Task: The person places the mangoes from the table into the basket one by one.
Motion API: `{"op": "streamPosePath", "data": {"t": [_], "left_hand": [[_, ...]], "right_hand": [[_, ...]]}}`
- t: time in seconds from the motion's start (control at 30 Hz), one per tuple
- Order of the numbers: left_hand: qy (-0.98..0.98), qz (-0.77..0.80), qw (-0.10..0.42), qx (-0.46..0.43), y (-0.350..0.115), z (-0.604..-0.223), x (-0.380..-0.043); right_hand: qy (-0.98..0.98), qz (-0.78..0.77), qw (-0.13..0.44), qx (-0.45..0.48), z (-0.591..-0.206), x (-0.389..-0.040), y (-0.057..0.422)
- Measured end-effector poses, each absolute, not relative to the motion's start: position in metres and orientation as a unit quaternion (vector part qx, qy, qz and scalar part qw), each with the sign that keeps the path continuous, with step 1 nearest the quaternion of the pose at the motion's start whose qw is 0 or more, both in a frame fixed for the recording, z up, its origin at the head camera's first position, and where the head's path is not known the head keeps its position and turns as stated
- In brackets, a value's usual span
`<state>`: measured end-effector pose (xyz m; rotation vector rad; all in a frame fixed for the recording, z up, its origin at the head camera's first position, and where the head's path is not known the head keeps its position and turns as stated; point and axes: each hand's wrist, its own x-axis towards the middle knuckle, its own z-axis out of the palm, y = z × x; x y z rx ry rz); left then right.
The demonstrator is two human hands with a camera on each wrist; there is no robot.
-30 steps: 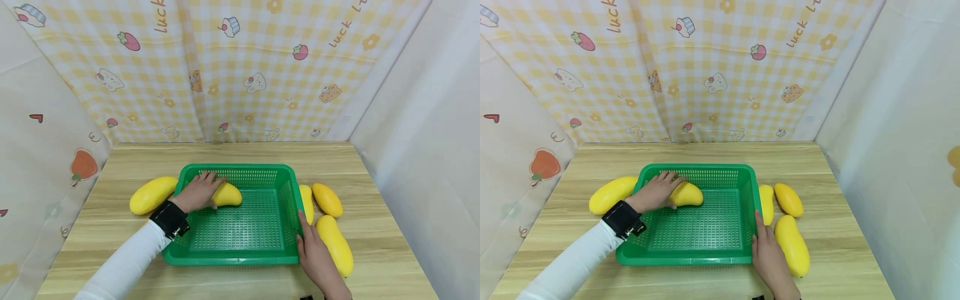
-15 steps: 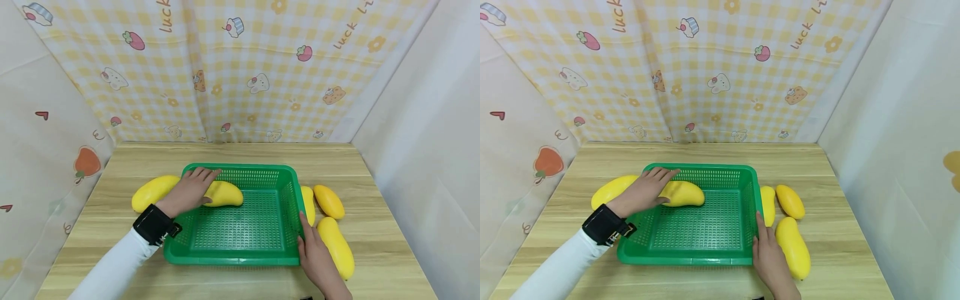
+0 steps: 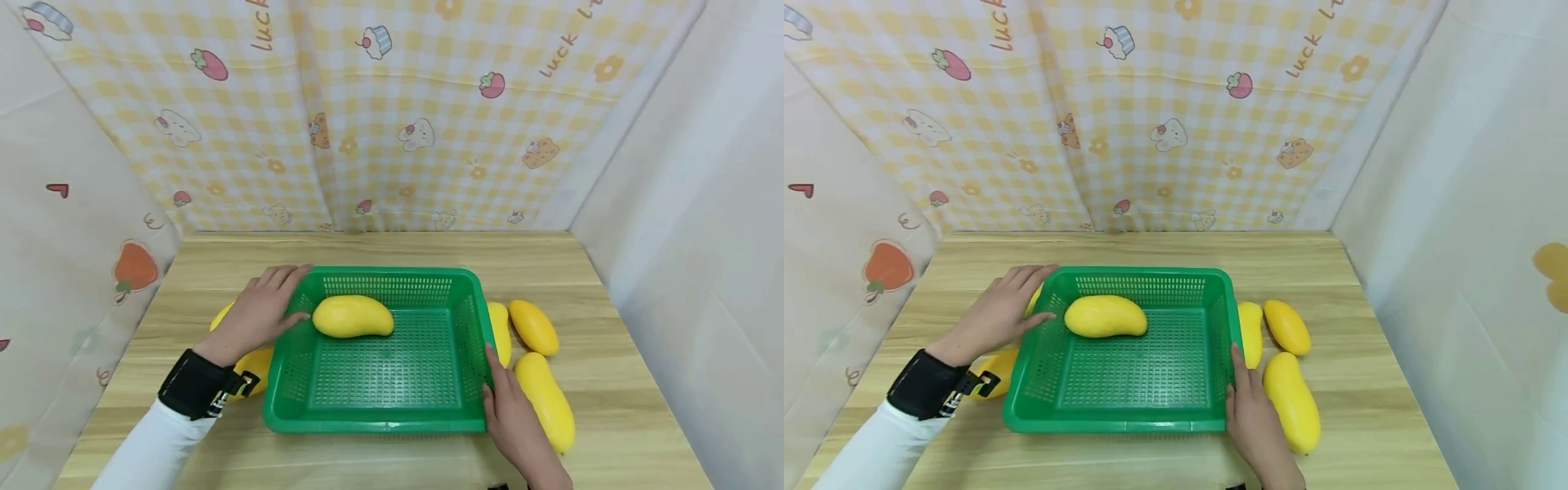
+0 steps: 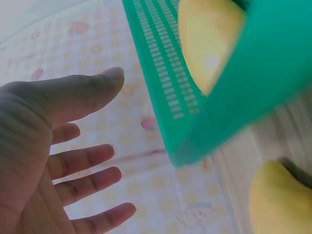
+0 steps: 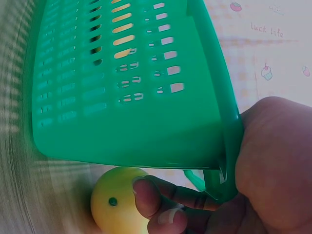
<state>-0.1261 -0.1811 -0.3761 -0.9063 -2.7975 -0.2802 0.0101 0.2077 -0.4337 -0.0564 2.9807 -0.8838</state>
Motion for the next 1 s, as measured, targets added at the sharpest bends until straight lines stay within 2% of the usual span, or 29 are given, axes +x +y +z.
{"op": "streamPosePath", "data": {"t": [0.5, 0.73, 1.0], "left_hand": [[-0.962, -0.124, 0.06, -0.237, -0.216, -0.391, -0.104], [-0.965, -0.158, 0.028, -0.208, -0.227, -0.408, -0.096], [-0.964, -0.176, 0.027, -0.199, -0.24, -0.433, -0.08]], "right_hand": [[0.958, -0.285, 0.02, -0.025, -0.433, 0.009, 0.208], [0.957, -0.288, 0.01, -0.026, -0.435, 0.009, 0.208], [0.957, -0.29, 0.013, -0.022, -0.437, 0.009, 0.207]]}}
